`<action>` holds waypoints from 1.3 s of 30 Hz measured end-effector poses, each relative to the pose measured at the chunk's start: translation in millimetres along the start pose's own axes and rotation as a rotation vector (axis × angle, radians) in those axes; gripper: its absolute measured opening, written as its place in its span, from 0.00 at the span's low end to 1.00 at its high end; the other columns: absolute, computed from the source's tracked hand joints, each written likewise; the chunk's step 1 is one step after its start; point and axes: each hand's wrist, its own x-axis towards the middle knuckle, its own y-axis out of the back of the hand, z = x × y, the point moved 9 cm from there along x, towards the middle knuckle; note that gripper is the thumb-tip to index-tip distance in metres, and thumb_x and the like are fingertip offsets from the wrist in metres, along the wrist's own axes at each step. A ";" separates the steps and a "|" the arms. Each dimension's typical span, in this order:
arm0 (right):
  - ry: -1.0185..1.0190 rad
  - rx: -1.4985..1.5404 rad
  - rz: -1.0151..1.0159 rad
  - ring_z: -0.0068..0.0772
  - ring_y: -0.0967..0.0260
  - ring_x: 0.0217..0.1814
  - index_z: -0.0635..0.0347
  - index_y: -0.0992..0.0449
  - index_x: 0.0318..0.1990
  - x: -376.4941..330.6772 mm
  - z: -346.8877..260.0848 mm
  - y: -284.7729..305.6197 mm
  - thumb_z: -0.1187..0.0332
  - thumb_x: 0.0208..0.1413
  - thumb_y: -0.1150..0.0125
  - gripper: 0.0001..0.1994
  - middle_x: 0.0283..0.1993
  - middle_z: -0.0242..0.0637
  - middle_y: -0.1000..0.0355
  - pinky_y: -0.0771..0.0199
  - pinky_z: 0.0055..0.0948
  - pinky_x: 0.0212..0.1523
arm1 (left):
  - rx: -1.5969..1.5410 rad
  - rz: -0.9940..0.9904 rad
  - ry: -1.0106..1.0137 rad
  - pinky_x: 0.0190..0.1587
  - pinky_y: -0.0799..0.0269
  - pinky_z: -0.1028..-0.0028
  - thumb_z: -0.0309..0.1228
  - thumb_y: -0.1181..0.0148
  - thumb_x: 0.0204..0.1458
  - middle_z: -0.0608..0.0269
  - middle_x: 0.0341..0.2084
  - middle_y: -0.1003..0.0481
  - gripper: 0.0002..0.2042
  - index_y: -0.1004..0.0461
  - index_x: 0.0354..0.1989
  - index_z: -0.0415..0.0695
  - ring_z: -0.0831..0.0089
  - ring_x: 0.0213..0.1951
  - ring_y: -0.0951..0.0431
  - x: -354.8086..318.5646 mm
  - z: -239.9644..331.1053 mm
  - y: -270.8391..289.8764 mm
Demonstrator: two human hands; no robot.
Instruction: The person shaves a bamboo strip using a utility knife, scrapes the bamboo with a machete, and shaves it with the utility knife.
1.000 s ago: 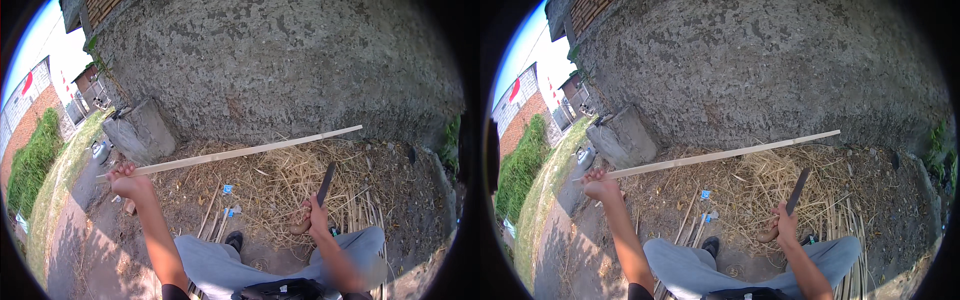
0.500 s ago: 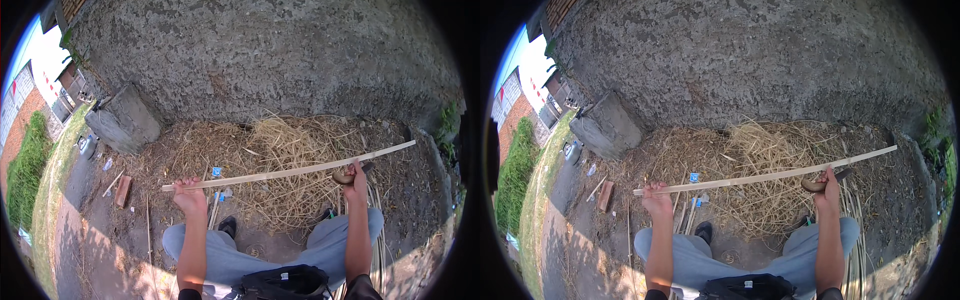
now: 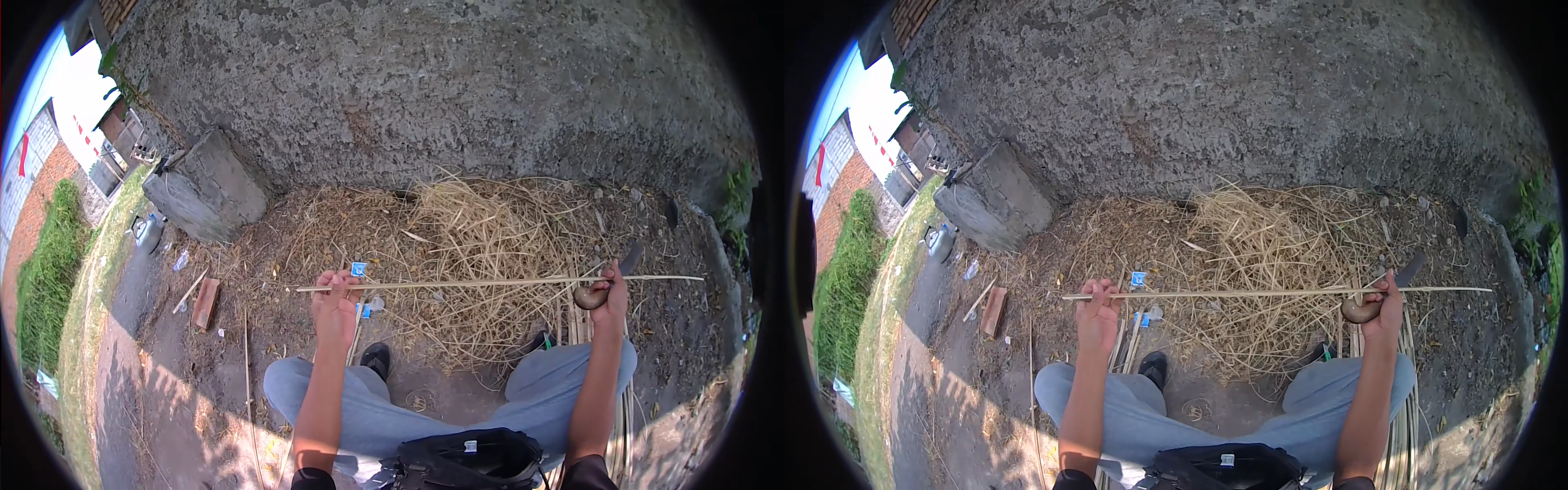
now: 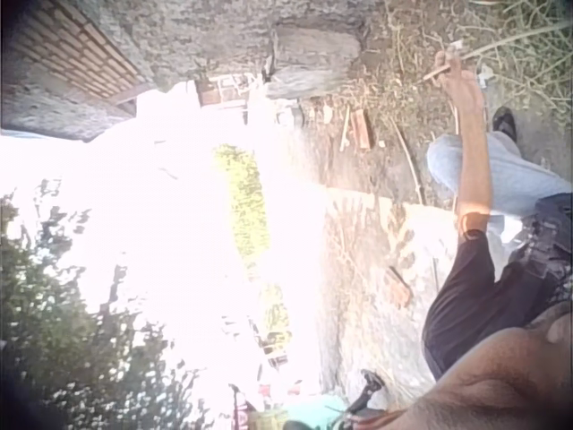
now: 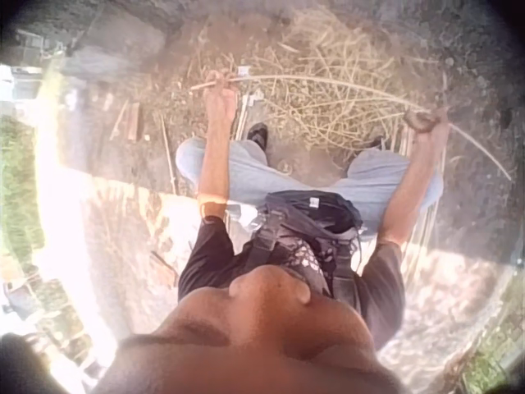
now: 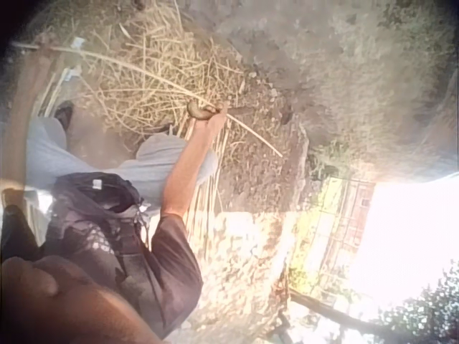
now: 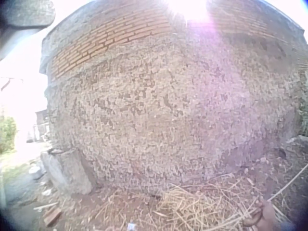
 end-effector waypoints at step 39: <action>0.001 0.131 0.014 0.13 0.41 0.24 0.58 0.35 0.49 14.6 26.5 4.7 0.68 0.63 0.42 0.11 0.39 0.36 0.30 0.30 0.13 0.26 | 0.313 0.267 -0.030 0.33 0.21 0.74 0.27 0.35 0.55 0.58 0.31 0.22 0.10 0.29 0.41 0.39 0.69 0.31 0.19 -5.2 2.5 31.2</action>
